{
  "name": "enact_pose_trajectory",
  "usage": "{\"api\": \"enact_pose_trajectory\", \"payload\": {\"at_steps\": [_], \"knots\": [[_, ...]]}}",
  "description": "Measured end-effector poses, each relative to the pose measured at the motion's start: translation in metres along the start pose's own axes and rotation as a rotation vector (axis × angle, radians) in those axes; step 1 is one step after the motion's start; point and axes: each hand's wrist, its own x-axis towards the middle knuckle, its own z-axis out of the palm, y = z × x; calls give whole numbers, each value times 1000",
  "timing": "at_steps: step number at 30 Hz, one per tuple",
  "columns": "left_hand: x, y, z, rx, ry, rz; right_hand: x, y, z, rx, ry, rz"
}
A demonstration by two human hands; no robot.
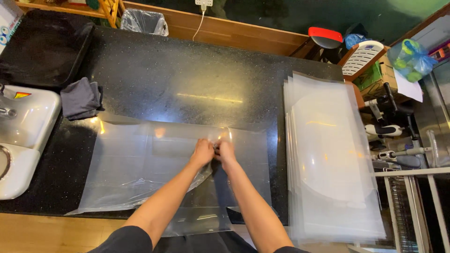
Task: Fold and organize clear plastic cake box sheets or liners.
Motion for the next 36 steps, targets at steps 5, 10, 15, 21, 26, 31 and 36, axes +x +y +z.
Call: {"api": "enact_pose_trajectory", "payload": {"at_steps": [5, 10, 15, 21, 26, 31, 36], "knots": [[0, 18, -20, 30, 324, 8, -21, -25, 24, -747, 55, -537], [-13, 80, -69, -184, 173, -45, 37, -29, 17, -427, 60, -231], [-21, 80, -74, -146, -16, -147, 71, -36, 27, -49, 89, -172], [-25, 87, -89, -49, 109, 96, 123, -14, 19, 334, 177, -232], [-25, 82, -94, -15, 30, 15, 107, -13, 21, 355, 78, -354], [-24, 70, -80, 53, 62, 60, 99, -14, 33, 323, 158, -541], [-20, 65, -78, 105, 10, 81, 101, -23, 44, 307, 107, -541]]}}
